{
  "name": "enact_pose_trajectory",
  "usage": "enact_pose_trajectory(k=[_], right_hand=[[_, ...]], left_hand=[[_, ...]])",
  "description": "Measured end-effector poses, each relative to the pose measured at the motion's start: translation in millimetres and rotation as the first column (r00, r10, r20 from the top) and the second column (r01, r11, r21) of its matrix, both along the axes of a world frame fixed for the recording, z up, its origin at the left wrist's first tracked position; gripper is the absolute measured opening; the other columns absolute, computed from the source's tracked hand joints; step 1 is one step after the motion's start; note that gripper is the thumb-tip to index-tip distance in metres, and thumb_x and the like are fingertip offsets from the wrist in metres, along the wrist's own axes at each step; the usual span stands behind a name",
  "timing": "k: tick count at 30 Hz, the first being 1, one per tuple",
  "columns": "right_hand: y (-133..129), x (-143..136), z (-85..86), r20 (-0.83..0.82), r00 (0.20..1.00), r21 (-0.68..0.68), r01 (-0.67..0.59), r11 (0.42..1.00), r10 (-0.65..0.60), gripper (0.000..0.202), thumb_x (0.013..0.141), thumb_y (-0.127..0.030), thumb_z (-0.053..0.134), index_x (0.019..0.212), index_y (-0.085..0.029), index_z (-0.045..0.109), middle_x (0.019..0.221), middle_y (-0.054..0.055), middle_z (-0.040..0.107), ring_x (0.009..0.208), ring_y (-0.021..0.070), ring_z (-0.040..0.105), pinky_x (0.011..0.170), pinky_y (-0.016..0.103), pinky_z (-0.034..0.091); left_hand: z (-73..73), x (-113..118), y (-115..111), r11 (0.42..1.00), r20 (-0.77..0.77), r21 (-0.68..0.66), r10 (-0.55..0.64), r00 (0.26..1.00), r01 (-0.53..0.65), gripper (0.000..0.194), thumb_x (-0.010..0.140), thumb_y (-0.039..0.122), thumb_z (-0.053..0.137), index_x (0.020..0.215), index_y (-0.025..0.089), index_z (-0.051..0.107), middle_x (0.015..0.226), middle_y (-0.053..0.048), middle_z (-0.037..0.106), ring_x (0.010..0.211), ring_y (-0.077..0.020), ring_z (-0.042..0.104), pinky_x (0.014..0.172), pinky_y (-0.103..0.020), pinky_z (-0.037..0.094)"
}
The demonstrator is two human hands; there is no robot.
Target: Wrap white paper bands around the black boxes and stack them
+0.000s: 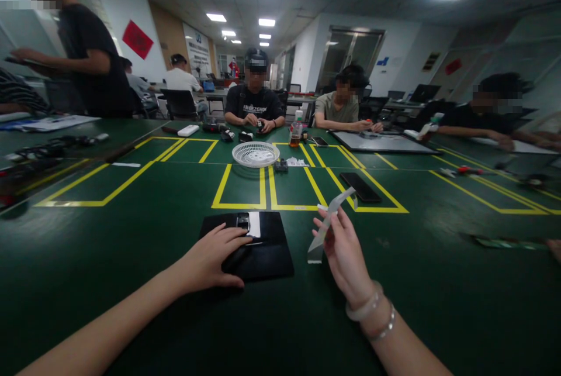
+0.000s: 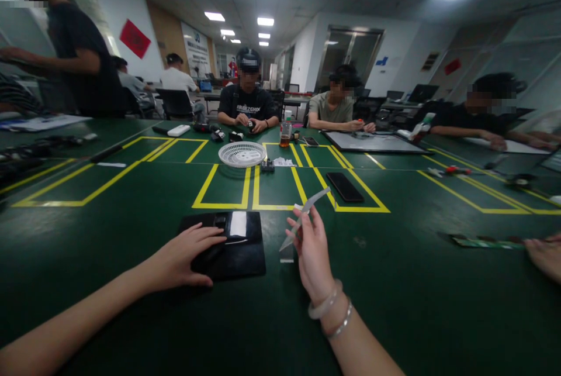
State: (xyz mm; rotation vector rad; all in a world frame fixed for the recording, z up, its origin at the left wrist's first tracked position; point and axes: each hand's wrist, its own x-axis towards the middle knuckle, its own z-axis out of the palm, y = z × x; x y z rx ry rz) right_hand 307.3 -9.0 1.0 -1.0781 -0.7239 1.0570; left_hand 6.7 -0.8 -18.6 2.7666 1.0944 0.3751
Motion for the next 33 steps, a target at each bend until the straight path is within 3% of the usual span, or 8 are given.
enact_pose_trajectory(k=[3, 8, 12, 16, 20, 23, 29, 33], right_hand=[[-0.3, -1.4, -2.1, 0.107, 0.994, 0.047, -0.023, 0.999, 0.018, 0.059, 0.083, -0.049, 0.069, 0.136, -0.030, 0.053, 0.128, 0.004, 0.066, 0.104, 0.0217, 0.066, 0.082, 0.034, 0.058], [-2.4, -2.1, -7.3, 0.482, 0.875, 0.215, -0.176, 0.961, 0.053, 0.048, 0.092, -0.046, 0.059, 0.137, -0.029, 0.055, 0.131, 0.007, 0.063, 0.112, 0.0242, 0.062, 0.093, 0.043, 0.052], [-10.7, -6.0, -5.4, 0.864, 0.504, 0.261, -0.454, 0.852, 0.004, 0.038, 0.100, -0.028, 0.048, 0.137, -0.030, 0.055, 0.135, 0.007, 0.059, 0.125, 0.0240, 0.053, 0.106, 0.047, 0.042], [-16.4, -18.1, -6.5, 0.999, 0.053, 0.034, -0.647, 0.762, 0.001, 0.039, 0.100, -0.019, 0.045, 0.136, -0.031, 0.055, 0.130, 0.006, 0.062, 0.112, 0.0232, 0.058, 0.095, 0.045, 0.049], [-15.0, -30.2, -14.6, 0.985, -0.172, -0.138, -0.690, 0.711, 0.024, 0.042, 0.097, -0.014, 0.049, 0.136, -0.030, 0.054, 0.135, 0.004, 0.060, 0.116, 0.0244, 0.057, 0.098, 0.046, 0.048], [-17.0, -32.8, -18.4, 0.974, -0.221, -0.187, -0.678, 0.711, 0.046, 0.044, 0.096, -0.011, 0.047, 0.135, -0.029, 0.054, 0.143, 0.004, 0.054, 0.128, 0.0243, 0.050, 0.107, 0.046, 0.042], [-32.2, -34.1, -16.8, 0.950, -0.278, -0.295, -0.665, 0.686, 0.139, 0.065, 0.096, -0.048, 0.052, 0.151, -0.019, 0.035, 0.162, 0.011, 0.019, 0.149, 0.0305, 0.018, 0.119, 0.052, 0.023], [-36.6, -39.0, -14.5, 0.932, -0.307, -0.357, -0.682, 0.638, 0.194, 0.071, 0.095, -0.049, 0.052, 0.152, -0.012, 0.030, 0.161, 0.012, 0.021, 0.149, 0.0277, 0.019, 0.121, 0.050, 0.019]], left_hand=[[5.9, -3.1, 0.6, 0.999, -0.006, 0.031, 0.013, 1.000, -0.013, 0.086, 0.076, 0.054, 0.082, 0.147, 0.025, 0.042, 0.150, -0.011, 0.038, 0.136, -0.0330, 0.037, 0.115, -0.057, 0.027], [19.7, -14.0, 0.1, 0.952, 0.188, 0.267, 0.098, 0.977, -0.147, 0.047, 0.095, 0.034, 0.058, 0.139, 0.020, 0.049, 0.145, -0.012, 0.043, 0.135, -0.0318, 0.039, 0.117, -0.055, 0.027], [15.6, -22.6, -10.1, 0.835, 0.358, 0.501, 0.040, 0.933, -0.228, 0.030, 0.096, 0.026, 0.048, 0.122, 0.023, 0.061, 0.133, -0.010, 0.055, 0.130, -0.0309, 0.047, 0.114, -0.054, 0.033], [5.7, -16.2, -22.6, 0.754, 0.186, 0.657, -0.119, 0.975, -0.033, 0.035, 0.094, 0.015, 0.052, 0.121, 0.034, 0.064, 0.125, -0.001, 0.061, 0.122, -0.0246, 0.055, 0.116, -0.047, 0.032], [8.2, -0.2, -22.3, 0.747, 0.051, 0.651, -0.221, 0.974, 0.135, 0.036, 0.096, 0.016, 0.053, 0.128, 0.028, 0.062, 0.132, -0.003, 0.058, 0.124, -0.0220, 0.054, 0.119, -0.041, 0.028], [13.1, 6.2, -13.9, 0.823, 0.043, 0.560, -0.146, 0.988, 0.098, 0.031, 0.097, 0.020, 0.051, 0.124, 0.018, 0.064, 0.135, -0.009, 0.055, 0.128, -0.0263, 0.049, 0.118, -0.046, 0.029], [7.7, 1.2, -0.3, 0.936, -0.015, 0.348, 0.063, 0.998, -0.054, 0.045, 0.093, 0.036, 0.060, 0.134, 0.015, 0.058, 0.135, -0.012, 0.055, 0.125, -0.0297, 0.051, 0.112, -0.048, 0.036], [-1.8, -0.8, -0.7, 0.968, -0.065, 0.250, 0.053, 0.996, -0.035, 0.064, 0.094, 0.054, 0.058, 0.144, 0.015, 0.047, 0.143, -0.012, 0.047, 0.130, -0.0296, 0.046, 0.114, -0.047, 0.032]])
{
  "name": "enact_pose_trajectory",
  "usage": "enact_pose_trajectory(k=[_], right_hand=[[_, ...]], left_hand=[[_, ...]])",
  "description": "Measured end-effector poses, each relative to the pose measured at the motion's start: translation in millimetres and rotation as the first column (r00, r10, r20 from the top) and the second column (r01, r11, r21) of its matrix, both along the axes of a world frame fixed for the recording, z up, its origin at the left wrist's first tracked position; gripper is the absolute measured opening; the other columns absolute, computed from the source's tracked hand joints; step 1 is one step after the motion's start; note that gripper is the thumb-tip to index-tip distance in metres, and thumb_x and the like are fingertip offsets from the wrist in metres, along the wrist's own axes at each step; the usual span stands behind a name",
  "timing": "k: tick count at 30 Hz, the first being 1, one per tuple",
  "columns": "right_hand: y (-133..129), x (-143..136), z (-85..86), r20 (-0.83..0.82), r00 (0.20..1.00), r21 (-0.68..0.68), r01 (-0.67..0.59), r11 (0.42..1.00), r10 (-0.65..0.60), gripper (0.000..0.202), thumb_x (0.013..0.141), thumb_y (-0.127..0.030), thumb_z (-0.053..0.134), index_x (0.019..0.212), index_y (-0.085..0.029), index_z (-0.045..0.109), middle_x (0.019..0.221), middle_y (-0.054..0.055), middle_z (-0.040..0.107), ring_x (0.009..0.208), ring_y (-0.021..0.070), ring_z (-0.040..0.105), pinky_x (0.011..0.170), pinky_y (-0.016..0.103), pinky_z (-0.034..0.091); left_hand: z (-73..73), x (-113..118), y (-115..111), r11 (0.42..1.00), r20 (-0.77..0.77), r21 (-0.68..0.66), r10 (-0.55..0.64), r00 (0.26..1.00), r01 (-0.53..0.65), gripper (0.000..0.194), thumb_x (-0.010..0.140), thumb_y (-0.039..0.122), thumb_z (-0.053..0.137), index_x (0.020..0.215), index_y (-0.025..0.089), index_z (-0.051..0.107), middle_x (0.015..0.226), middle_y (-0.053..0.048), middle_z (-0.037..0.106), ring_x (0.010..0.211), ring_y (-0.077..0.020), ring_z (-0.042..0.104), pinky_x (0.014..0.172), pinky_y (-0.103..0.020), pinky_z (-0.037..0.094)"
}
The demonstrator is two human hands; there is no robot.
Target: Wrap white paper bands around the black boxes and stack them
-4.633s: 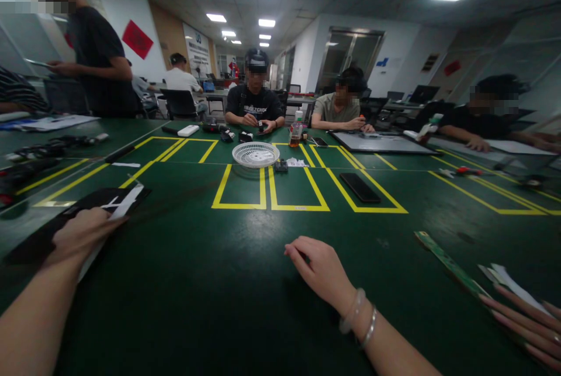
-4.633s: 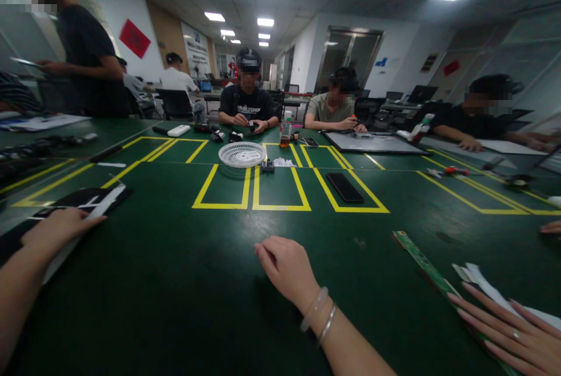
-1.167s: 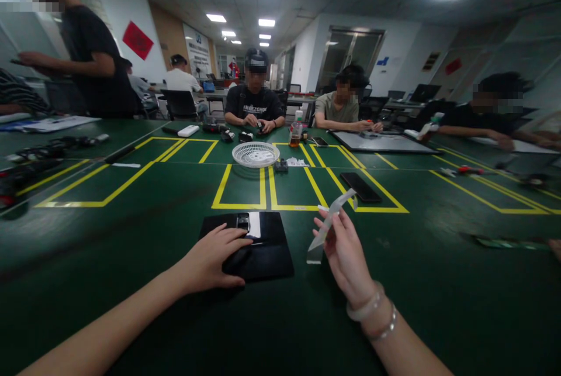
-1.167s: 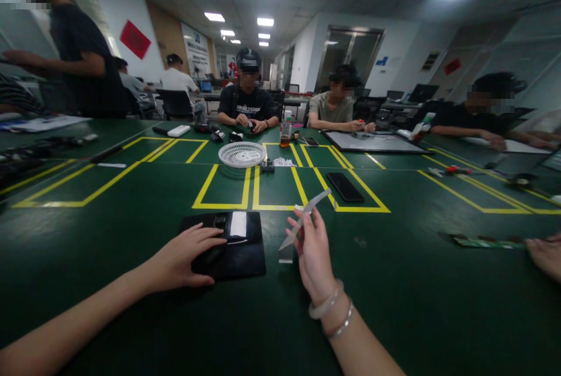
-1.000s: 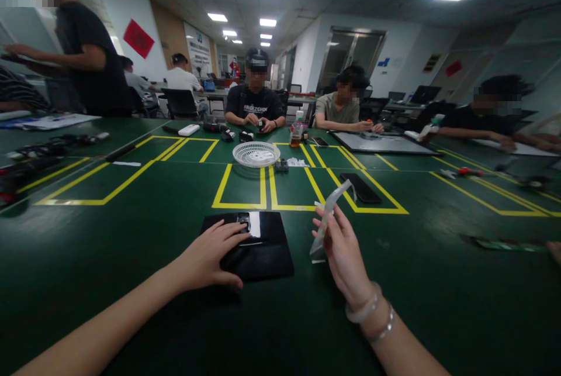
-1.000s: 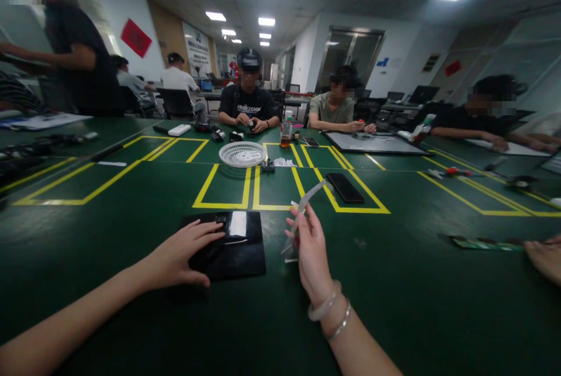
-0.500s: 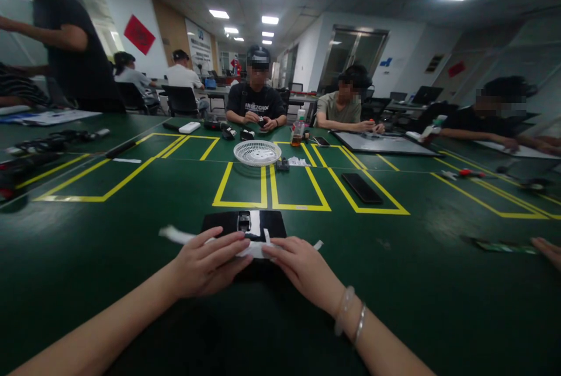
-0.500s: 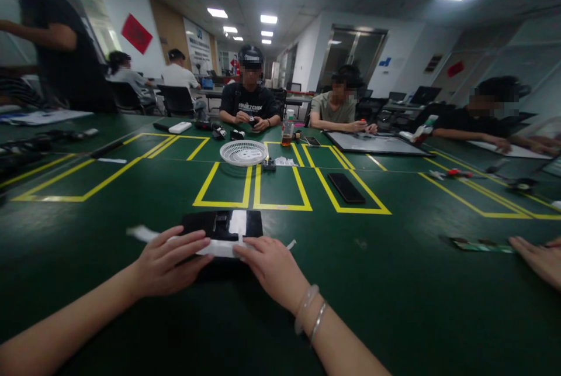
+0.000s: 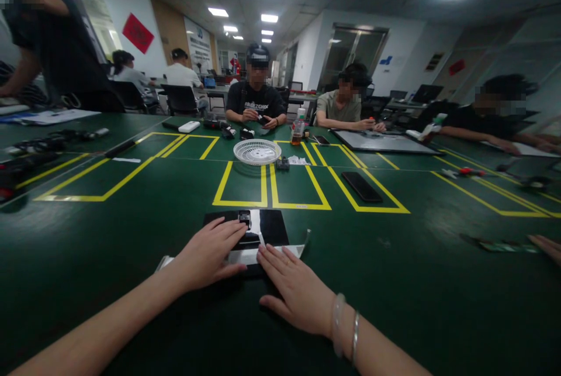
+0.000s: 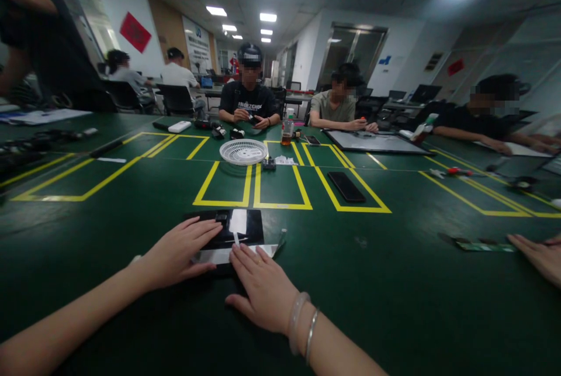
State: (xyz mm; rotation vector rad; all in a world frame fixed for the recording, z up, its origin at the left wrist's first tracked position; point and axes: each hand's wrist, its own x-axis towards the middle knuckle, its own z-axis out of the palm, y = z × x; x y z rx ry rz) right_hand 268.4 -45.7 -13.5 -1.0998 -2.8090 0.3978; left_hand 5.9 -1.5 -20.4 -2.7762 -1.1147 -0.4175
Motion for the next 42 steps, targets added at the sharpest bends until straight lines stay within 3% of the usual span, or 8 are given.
enact_pose_trajectory(k=[7, 13, 17, 22, 30, 37, 40, 42], right_hand=[[0.6, -0.6, 1.8, -0.010, 1.000, -0.035, -0.011, 0.999, 0.011, 0.077, 0.094, -0.055, 0.051, 0.153, -0.011, 0.028, 0.160, 0.013, 0.024, 0.148, 0.0274, 0.021, 0.121, 0.049, 0.020], [7.7, 8.5, 4.8, -0.113, 0.993, 0.152, 0.052, 0.987, -0.034, 0.073, 0.097, -0.048, 0.048, 0.155, -0.014, 0.021, 0.161, 0.012, 0.023, 0.148, 0.0249, 0.022, 0.121, 0.049, 0.021], [15.9, 22.5, 6.5, -0.224, 0.969, 0.263, 0.163, 0.951, -0.104, 0.064, 0.099, -0.038, 0.048, 0.155, -0.018, 0.024, 0.157, 0.011, 0.035, 0.143, 0.0249, 0.034, 0.118, 0.051, 0.029], [23.3, 33.9, 7.7, -0.305, 0.939, 0.266, 0.242, 0.933, -0.157, 0.051, 0.100, -0.034, 0.046, 0.149, -0.022, 0.037, 0.146, 0.010, 0.050, 0.133, 0.0247, 0.048, 0.109, 0.049, 0.043], [22.5, 33.3, 9.7, -0.308, 0.942, 0.213, 0.204, 0.955, -0.132, 0.049, 0.100, -0.033, 0.048, 0.146, -0.022, 0.040, 0.133, 0.010, 0.061, 0.120, 0.0230, 0.057, 0.101, 0.045, 0.048], [22.1, 33.2, 10.4, -0.286, 0.947, 0.203, 0.205, 0.957, -0.143, 0.042, 0.100, -0.033, 0.048, 0.141, -0.023, 0.048, 0.130, 0.009, 0.063, 0.116, 0.0228, 0.059, 0.098, 0.043, 0.048], [21.1, 32.3, 11.3, -0.281, 0.949, 0.198, 0.203, 0.959, -0.142, 0.042, 0.100, -0.032, 0.048, 0.140, -0.023, 0.049, 0.129, 0.009, 0.063, 0.116, 0.0226, 0.059, 0.097, 0.042, 0.049], [20.6, 31.7, 11.3, -0.277, 0.950, 0.197, 0.203, 0.959, -0.144, 0.041, 0.099, -0.032, 0.048, 0.140, -0.024, 0.050, 0.129, 0.009, 0.063, 0.116, 0.0226, 0.060, 0.097, 0.042, 0.049]], left_hand=[[-6.3, -0.9, -1.4, 0.992, -0.062, -0.125, 0.013, 0.998, -0.021, 0.092, 0.085, 0.071, 0.060, 0.150, 0.012, 0.036, 0.149, -0.016, 0.038, 0.137, -0.0318, 0.038, 0.116, -0.049, 0.028], [-5.3, 1.4, -0.8, 0.989, -0.045, -0.148, 0.016, 0.999, -0.023, 0.090, 0.082, 0.067, 0.067, 0.149, 0.014, 0.039, 0.148, -0.015, 0.040, 0.136, -0.0333, 0.037, 0.117, -0.050, 0.025], [3.3, 5.3, -2.4, 0.985, -0.038, -0.170, 0.015, 0.999, -0.021, 0.078, 0.079, 0.058, 0.073, 0.141, 0.018, 0.050, 0.142, -0.013, 0.047, 0.132, -0.0334, 0.042, 0.117, -0.052, 0.023], [18.6, -4.4, 2.3, 0.982, 0.036, -0.184, 0.059, 0.998, -0.051, 0.064, 0.072, 0.051, 0.079, 0.124, 0.019, 0.059, 0.124, -0.008, 0.060, 0.120, -0.0315, 0.051, 0.117, -0.054, 0.021], [18.5, -66.2, 36.2, 0.933, 0.053, -0.105, 0.352, 0.934, -0.345, 0.054, 0.074, 0.062, 0.069, 0.106, 0.018, 0.065, 0.115, -0.011, 0.063, 0.113, -0.0364, 0.055, 0.113, -0.060, 0.022], [21.0, -134.2, 55.2, 0.743, 0.076, -0.088, 0.669, 0.740, -0.663, 0.069, 0.083, 0.073, 0.052, 0.110, 0.011, 0.065, 0.096, -0.014, 0.066, 0.096, -0.0373, 0.060, 0.098, -0.058, 0.035], [12.0, -175.6, 61.8, 0.640, 0.201, -0.092, 0.762, 0.615, -0.763, 0.074, 0.070, 0.079, 0.059, 0.101, 0.012, 0.069, 0.068, -0.007, 0.062, 0.094, -0.0391, 0.061, 0.085, -0.052, 0.037], [3.5, -204.4, 64.8, 0.613, 0.309, -0.068, 0.763, 0.568, -0.787, 0.070, 0.061, 0.078, 0.064, 0.090, 0.014, 0.070, 0.050, -0.003, 0.052, 0.095, -0.0412, 0.060, 0.079, -0.051, 0.033]])
